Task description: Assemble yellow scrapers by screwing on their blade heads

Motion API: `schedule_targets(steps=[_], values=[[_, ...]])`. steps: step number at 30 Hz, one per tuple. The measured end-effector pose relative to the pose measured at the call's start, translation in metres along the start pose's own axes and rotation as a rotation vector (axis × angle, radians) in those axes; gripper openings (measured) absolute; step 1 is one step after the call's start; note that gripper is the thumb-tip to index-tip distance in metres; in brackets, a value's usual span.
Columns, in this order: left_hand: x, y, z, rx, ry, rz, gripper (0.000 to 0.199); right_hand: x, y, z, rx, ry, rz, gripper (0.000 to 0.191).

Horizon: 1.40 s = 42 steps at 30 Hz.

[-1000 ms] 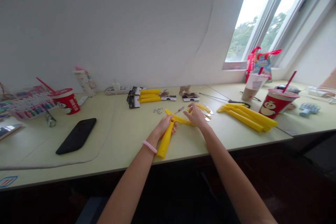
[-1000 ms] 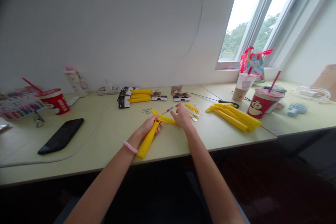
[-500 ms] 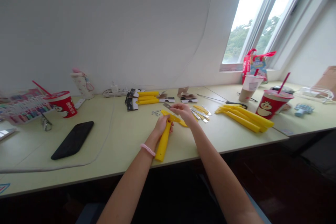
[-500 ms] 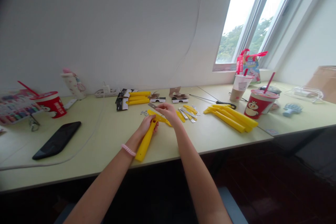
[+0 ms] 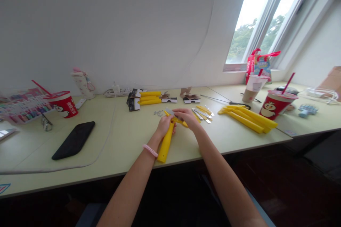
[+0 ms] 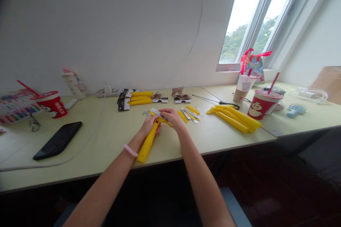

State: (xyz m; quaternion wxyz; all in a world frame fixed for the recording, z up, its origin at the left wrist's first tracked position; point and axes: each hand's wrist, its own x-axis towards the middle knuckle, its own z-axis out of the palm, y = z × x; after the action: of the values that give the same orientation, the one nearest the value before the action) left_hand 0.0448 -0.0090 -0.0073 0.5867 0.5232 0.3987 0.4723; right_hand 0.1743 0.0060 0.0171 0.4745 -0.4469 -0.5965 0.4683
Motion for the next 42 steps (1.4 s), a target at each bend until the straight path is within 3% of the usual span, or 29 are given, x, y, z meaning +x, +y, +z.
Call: schedule_targets(steps=[13,20,28,32,42], values=[[-0.003,0.005,0.001,0.036,0.064,0.006,0.022,-0.003,0.001,0.000,-0.183,0.002,-0.113,0.027],[0.002,0.006,-0.007,0.108,0.421,0.264,0.024,-0.007,-0.002,0.001,-0.203,-0.033,-0.127,0.025],[0.008,0.003,-0.014,0.089,0.583,0.352,0.022,-0.005,0.002,0.001,-0.085,0.015,0.045,0.023],[0.008,0.005,-0.016,0.061,0.645,0.372,0.021,-0.004,0.005,-0.002,0.049,-0.042,0.156,0.018],[0.008,0.004,-0.016,0.037,0.665,0.398,0.021,0.000,0.005,-0.001,0.233,-0.084,0.171,0.014]])
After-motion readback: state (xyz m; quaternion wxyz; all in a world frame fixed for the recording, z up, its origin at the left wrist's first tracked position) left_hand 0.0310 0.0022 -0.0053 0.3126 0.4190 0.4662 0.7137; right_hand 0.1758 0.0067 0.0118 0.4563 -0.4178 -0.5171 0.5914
